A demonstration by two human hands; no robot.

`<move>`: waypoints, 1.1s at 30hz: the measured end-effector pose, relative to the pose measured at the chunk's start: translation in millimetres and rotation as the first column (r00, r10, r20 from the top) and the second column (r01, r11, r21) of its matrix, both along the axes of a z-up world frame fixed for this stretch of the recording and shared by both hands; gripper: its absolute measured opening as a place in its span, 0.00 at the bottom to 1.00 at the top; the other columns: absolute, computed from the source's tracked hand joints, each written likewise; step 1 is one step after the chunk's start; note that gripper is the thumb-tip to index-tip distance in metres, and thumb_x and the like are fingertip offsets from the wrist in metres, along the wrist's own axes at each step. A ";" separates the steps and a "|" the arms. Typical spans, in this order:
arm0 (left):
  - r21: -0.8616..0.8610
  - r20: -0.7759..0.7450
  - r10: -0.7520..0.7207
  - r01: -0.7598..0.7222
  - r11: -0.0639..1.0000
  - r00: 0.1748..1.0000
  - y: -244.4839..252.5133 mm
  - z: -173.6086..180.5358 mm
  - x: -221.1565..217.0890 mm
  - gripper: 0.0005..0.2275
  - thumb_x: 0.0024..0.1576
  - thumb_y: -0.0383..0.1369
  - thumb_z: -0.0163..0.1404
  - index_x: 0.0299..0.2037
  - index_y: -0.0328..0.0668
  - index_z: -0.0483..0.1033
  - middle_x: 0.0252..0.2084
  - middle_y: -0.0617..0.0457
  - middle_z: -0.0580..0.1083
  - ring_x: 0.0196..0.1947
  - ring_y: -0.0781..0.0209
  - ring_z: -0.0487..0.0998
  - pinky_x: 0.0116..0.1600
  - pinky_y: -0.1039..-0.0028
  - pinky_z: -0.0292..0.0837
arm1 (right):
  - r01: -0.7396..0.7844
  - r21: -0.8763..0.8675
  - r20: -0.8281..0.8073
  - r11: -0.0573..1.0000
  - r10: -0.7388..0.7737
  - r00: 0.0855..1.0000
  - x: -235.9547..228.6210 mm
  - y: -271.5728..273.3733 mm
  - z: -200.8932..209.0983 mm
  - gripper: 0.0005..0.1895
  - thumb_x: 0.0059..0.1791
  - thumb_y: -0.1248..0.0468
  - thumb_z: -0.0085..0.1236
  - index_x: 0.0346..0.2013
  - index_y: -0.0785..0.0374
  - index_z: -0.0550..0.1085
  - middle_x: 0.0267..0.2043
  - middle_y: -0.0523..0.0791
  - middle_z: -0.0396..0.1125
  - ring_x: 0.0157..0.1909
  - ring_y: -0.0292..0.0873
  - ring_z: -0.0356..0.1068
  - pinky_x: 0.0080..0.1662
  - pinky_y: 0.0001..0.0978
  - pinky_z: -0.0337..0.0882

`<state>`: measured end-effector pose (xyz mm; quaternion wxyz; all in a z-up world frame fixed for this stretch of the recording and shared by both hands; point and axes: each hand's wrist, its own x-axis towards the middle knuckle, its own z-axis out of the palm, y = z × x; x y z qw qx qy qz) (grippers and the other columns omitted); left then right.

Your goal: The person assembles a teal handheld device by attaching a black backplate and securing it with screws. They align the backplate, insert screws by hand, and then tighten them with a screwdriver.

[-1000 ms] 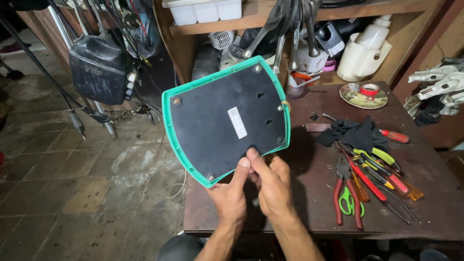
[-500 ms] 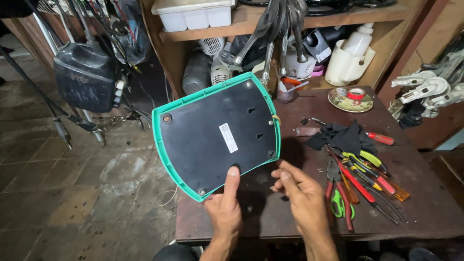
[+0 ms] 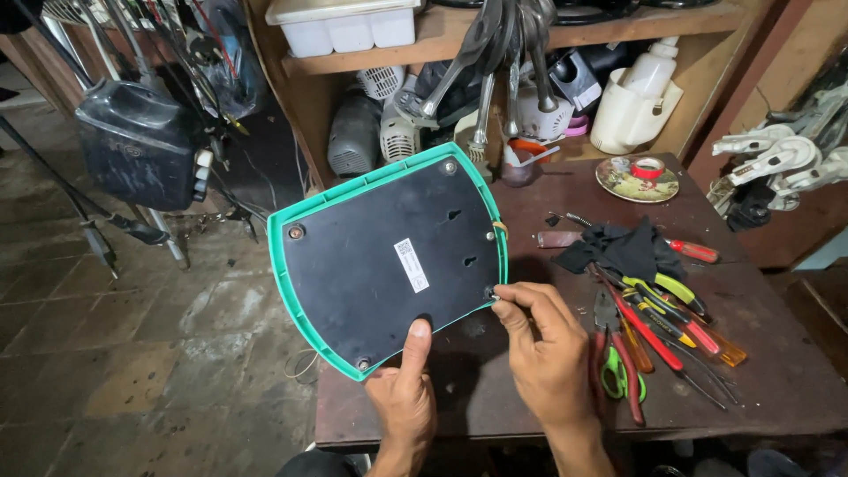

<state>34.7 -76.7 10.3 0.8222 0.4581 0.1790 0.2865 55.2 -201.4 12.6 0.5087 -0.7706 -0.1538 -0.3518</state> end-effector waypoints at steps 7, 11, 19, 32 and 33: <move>0.028 -0.140 0.015 -0.011 1.000 0.990 2.7 -1.3 -0.5 0.27 0.42 0.34 0.60 0.54 0.31 0.76 0.52 0.51 0.79 0.51 0.60 0.78 0.66 0.71 0.67 | 0.125 -0.131 0.320 0.984 -0.077 0.944 7.4 7.8 -11.7 0.08 0.50 0.73 0.58 0.45 0.69 0.76 0.40 0.50 0.71 0.39 0.42 0.74 0.43 0.28 0.75; 0.049 -0.192 -0.005 0.014 0.999 0.981 3.5 -1.9 -1.2 0.25 0.43 0.35 0.60 0.53 0.33 0.78 0.51 0.52 0.80 0.51 0.60 0.79 0.66 0.72 0.67 | 0.136 -0.109 0.323 0.985 -0.094 0.942 7.4 8.6 -16.3 0.12 0.49 0.76 0.60 0.47 0.66 0.77 0.40 0.50 0.70 0.39 0.42 0.73 0.42 0.28 0.75; 0.111 -0.110 -0.013 0.026 0.993 0.994 2.4 -11.7 -1.2 0.27 0.45 0.35 0.59 0.57 0.36 0.73 0.54 0.50 0.78 0.53 0.58 0.78 0.66 0.70 0.67 | 0.156 -0.067 0.179 0.986 -0.141 0.974 -4.0 11.0 2.0 0.04 0.49 0.71 0.59 0.38 0.68 0.79 0.38 0.48 0.73 0.39 0.41 0.73 0.45 0.29 0.74; -0.166 0.044 -0.039 0.045 0.985 0.998 -16.0 -15.9 0.2 0.27 0.48 0.24 0.52 0.61 0.33 0.64 0.56 0.45 0.72 0.49 0.53 0.73 0.52 0.49 0.80 | 0.268 -0.418 0.255 0.868 -0.171 0.952 -7.2 -8.0 -0.9 0.07 0.53 0.67 0.51 0.43 0.65 0.74 0.42 0.49 0.70 0.39 0.50 0.73 0.41 0.39 0.72; -0.162 0.109 -0.048 0.065 0.985 0.993 -15.6 -19.2 0.9 0.32 0.49 0.23 0.50 0.67 0.43 0.59 0.61 0.47 0.70 0.54 0.51 0.73 0.52 0.47 0.79 | 0.262 -0.447 0.243 0.855 -0.166 0.956 -7.0 -8.7 0.6 0.05 0.53 0.67 0.52 0.42 0.64 0.73 0.39 0.48 0.70 0.37 0.50 0.72 0.39 0.39 0.71</move>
